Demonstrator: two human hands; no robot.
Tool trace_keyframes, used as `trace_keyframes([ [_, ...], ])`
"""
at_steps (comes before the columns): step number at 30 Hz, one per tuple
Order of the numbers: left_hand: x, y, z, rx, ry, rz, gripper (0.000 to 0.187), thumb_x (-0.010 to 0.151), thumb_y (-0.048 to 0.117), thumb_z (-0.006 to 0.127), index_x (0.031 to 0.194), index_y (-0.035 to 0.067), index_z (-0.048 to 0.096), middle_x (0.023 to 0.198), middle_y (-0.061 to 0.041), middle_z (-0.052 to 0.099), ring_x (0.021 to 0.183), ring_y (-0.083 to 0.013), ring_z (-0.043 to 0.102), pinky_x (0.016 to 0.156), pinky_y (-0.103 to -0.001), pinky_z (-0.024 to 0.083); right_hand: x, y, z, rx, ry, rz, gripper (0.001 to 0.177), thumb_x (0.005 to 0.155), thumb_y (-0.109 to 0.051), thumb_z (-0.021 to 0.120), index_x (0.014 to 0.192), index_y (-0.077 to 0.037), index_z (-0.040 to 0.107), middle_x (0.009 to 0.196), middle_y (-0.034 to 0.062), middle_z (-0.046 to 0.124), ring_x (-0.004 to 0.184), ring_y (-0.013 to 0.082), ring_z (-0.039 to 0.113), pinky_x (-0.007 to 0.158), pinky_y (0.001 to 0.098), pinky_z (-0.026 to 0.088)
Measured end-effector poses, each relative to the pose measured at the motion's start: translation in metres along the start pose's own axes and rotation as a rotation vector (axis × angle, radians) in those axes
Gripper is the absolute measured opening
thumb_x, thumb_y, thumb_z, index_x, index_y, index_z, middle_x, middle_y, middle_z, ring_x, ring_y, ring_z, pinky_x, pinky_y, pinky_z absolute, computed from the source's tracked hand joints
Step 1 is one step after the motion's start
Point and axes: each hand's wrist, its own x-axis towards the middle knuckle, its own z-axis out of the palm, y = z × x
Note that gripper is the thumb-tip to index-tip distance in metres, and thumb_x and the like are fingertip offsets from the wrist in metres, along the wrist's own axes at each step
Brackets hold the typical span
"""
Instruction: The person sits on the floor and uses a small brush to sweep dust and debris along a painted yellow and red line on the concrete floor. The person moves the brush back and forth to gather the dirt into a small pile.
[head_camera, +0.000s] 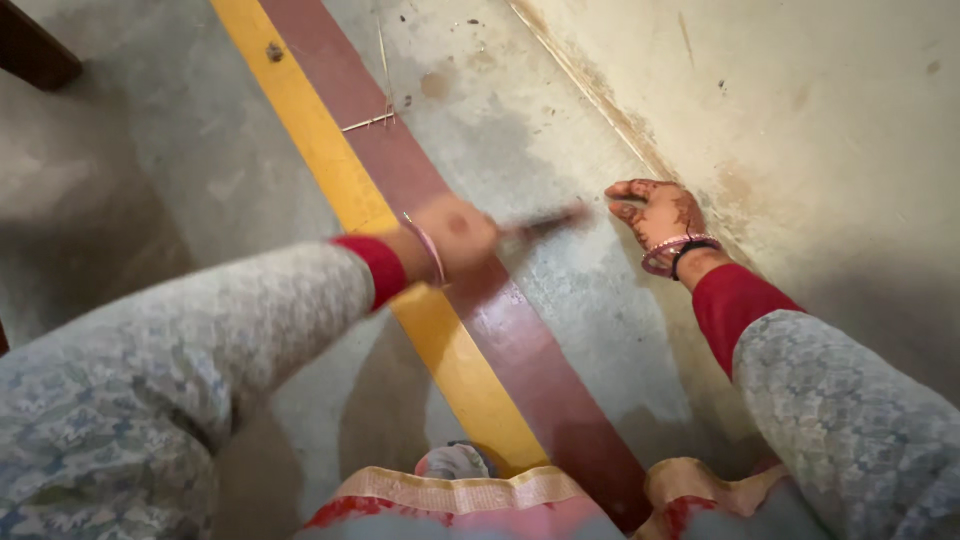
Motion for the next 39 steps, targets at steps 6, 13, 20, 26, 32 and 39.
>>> trace_keyframes([
  [6, 0.008, -0.017, -0.009, -0.150, 0.136, -0.255, 0.039, 0.099, 0.023, 0.047, 0.133, 0.020, 0.065, 0.090, -0.017, 0.074, 0.072, -0.0344, 0.072, 0.058, -0.046, 0.057, 0.060, 0.048, 0.020, 1.251, -0.015, 0.412, 0.023, 0.095, -0.015, 0.058, 0.107, 0.004, 0.066, 0.110, 0.0154, 0.077, 0.105, 0.0272, 0.076, 0.097, 0.0332, 0.060],
  [13, -0.009, 0.100, -0.061, -0.277, -0.042, 0.590, 0.044, 0.093, 0.025, 0.056, 0.136, 0.021, 0.064, 0.079, -0.012, 0.071, 0.071, -0.0339, 0.070, 0.062, -0.047, 0.057, 0.060, 0.036, 0.014, 0.245, -0.055, 0.132, 0.037, 0.094, -0.026, 0.069, 0.119, 0.002, 0.065, 0.121, 0.0132, 0.072, 0.113, 0.0231, 0.068, 0.100, 0.0318, 0.053],
  [20, 0.030, 0.000, -0.026, -0.877, 0.029, -0.544, 0.045, 0.099, 0.049, 0.055, 0.093, 0.011, 0.079, 0.084, -0.017, 0.073, 0.075, -0.0308, 0.073, 0.071, -0.042, 0.057, 0.047, 0.006, -0.001, -0.114, -0.149, 0.034, 0.055, 0.090, -0.038, 0.079, 0.130, -0.002, 0.065, 0.131, 0.0106, 0.068, 0.121, 0.0196, 0.063, 0.104, 0.0294, 0.047],
  [26, 0.035, -0.042, 0.006, -0.400, 0.283, -0.261, 0.038, 0.108, 0.033, 0.053, 0.091, 0.007, 0.074, 0.080, -0.019, 0.073, 0.066, -0.0327, 0.068, 0.058, -0.045, 0.051, 0.061, 0.008, -0.004, 0.159, -0.264, 0.181, 0.057, 0.086, -0.039, 0.078, 0.130, -0.005, 0.062, 0.129, 0.0069, 0.070, 0.121, 0.0176, 0.066, 0.103, 0.0293, 0.050],
  [32, 0.028, 0.100, -0.039, -0.469, -0.029, 0.502, 0.031, 0.101, 0.031, 0.049, 0.128, 0.024, 0.064, 0.078, -0.006, 0.072, 0.071, -0.0282, 0.072, 0.062, -0.043, 0.058, 0.074, -0.014, -0.012, 0.165, -0.243, 0.121, 0.051, 0.096, -0.047, 0.067, 0.124, -0.005, 0.071, 0.126, 0.0070, 0.073, 0.120, 0.0179, 0.063, 0.106, 0.0309, 0.045],
  [39, 0.065, 0.052, -0.007, -0.861, 0.098, 0.057, 0.048, 0.099, 0.018, 0.052, 0.145, 0.027, 0.063, 0.086, -0.017, 0.070, 0.074, -0.0391, 0.069, 0.057, -0.046, 0.054, 0.083, -0.009, -0.014, 0.024, -0.312, 0.145, 0.055, 0.093, -0.050, 0.067, 0.126, -0.006, 0.069, 0.128, 0.0079, 0.070, 0.119, 0.0188, 0.062, 0.105, 0.0322, 0.044],
])
